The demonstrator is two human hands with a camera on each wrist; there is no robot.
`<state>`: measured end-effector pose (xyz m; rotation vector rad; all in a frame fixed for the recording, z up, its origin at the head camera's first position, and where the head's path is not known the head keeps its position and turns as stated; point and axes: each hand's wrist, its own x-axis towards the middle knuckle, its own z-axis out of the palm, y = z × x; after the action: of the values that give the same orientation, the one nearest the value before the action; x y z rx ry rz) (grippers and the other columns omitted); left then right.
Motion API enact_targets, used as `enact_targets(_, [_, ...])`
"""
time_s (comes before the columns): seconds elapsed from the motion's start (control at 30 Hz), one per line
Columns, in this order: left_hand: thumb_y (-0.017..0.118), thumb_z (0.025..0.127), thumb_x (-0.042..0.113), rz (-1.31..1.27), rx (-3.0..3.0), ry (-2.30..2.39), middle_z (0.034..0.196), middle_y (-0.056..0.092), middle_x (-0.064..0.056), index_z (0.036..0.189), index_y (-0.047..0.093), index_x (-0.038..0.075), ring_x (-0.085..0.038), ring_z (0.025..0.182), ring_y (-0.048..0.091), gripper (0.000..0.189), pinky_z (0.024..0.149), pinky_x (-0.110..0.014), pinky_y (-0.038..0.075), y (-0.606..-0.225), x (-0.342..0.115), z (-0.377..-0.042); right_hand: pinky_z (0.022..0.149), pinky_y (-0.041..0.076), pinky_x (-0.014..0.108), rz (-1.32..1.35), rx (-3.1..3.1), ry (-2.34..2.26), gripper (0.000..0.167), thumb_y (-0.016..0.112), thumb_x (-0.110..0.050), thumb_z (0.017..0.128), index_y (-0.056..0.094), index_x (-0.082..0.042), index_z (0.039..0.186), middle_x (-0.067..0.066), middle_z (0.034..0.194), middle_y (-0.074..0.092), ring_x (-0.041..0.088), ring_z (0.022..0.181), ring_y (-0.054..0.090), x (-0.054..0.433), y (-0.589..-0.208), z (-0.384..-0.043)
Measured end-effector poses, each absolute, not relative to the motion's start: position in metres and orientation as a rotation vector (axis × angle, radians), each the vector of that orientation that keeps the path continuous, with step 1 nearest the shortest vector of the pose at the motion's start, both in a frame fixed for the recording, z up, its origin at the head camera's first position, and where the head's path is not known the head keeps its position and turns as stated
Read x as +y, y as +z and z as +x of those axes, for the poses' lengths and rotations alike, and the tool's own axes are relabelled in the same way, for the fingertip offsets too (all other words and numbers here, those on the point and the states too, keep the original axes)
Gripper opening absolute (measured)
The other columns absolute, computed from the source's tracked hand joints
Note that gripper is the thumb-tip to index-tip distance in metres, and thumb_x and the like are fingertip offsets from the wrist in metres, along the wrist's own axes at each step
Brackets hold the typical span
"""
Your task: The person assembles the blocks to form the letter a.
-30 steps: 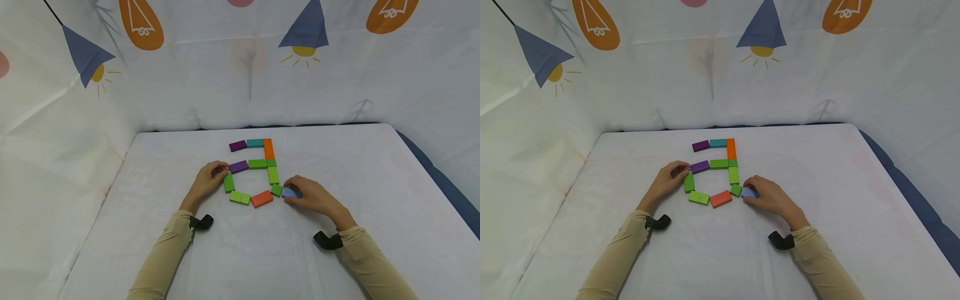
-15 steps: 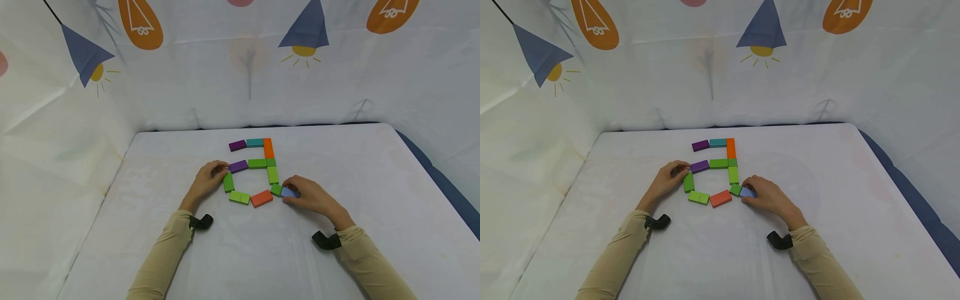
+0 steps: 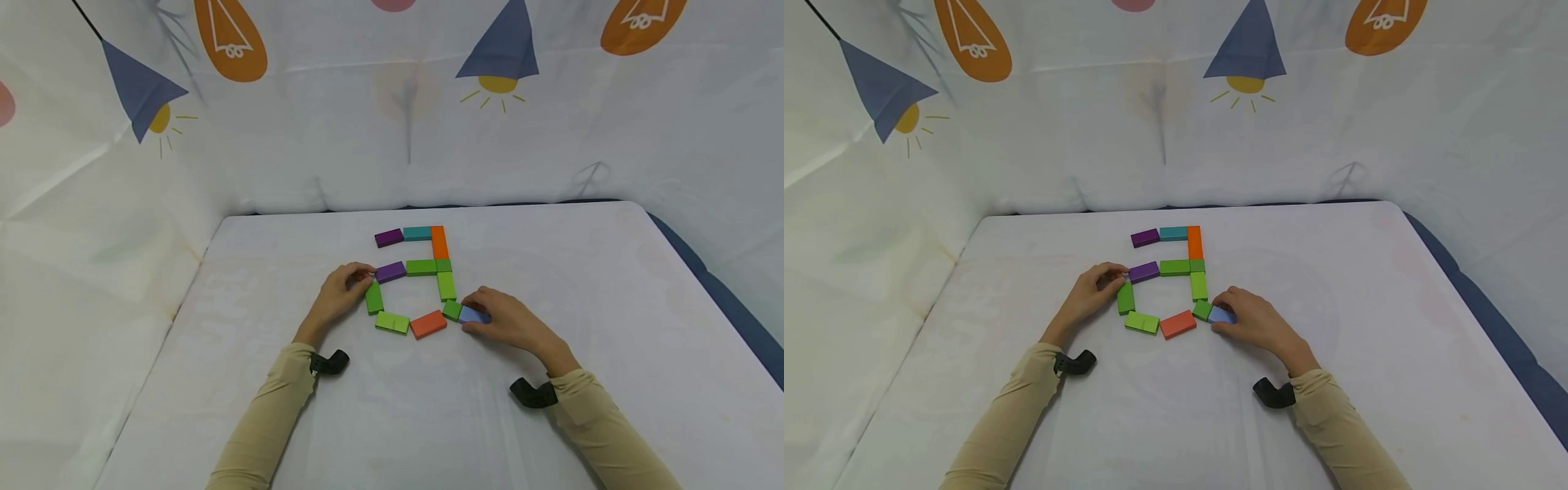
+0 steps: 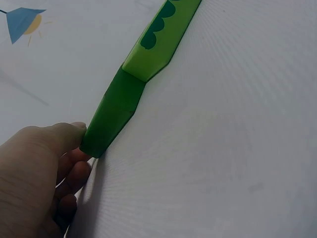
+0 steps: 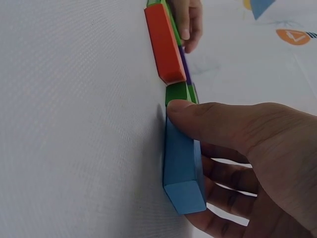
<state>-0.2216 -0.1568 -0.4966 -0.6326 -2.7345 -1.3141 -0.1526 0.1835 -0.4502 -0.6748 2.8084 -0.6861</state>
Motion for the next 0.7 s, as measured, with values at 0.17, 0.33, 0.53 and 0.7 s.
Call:
enact_targets(0.17, [0.060, 0.093, 0.020, -0.641, -2.725, -1.311, 0.099, 0.064, -0.004, 0.116, 0.063, 0.013, -0.017, 0.092, 0.056, 0.024, 0.084, -0.036, 0.046, -0.4964, -0.1574, -0.2211, 0.081, 0.050, 0.034, -0.676, 2.807, -0.690, 0.041, 0.075, -0.030, 0.080, 0.063, -0.009, 0.114, -0.002, 0.100, 0.062, 0.011, 0.088, 0.055, 0.1829, -0.4503, -0.1530])
enact_targets(0.33, [0.060, 0.093, 0.020, -0.650, -2.724, -1.307, 0.099, 0.064, -0.004, 0.116, 0.063, 0.012, -0.017, 0.092, 0.056, 0.024, 0.084, -0.036, 0.045, -0.4974, -0.1581, -0.2218, 0.081, 0.050, 0.033, -0.666, 2.805, -0.690, 0.042, 0.075, -0.030, 0.080, 0.063, -0.008, 0.114, -0.001, 0.099, 0.061, 0.012, 0.087, 0.055, 0.1822, -0.4500, -0.1531])
enact_targets(0.53, [0.060, 0.093, 0.020, -0.640, -2.731, -1.317, 0.098, 0.064, -0.003, 0.116, 0.063, 0.013, -0.016, 0.092, 0.056, 0.023, 0.084, -0.035, 0.045, -0.4974, -0.1582, -0.2223, 0.080, 0.050, 0.033, -0.677, 2.807, -0.691, 0.043, 0.075, -0.030, 0.080, 0.063, -0.008, 0.114, -0.001, 0.099, 0.061, 0.011, 0.087, 0.055, 0.1821, -0.4504, -0.1527])
enact_targets(0.7, [0.059, 0.094, 0.020, -0.652, -2.722, -1.308, 0.098, 0.064, -0.003, 0.115, 0.064, 0.014, -0.016, 0.092, 0.056, 0.023, 0.083, -0.035, 0.045, -0.4979, -0.1577, -0.2220, 0.082, 0.050, 0.035, -0.694, 2.811, -0.681, 0.043, 0.075, -0.031, 0.080, 0.063, -0.009, 0.115, -0.001, 0.100, 0.061, 0.011, 0.089, 0.055, 0.1825, -0.4507, -0.1518])
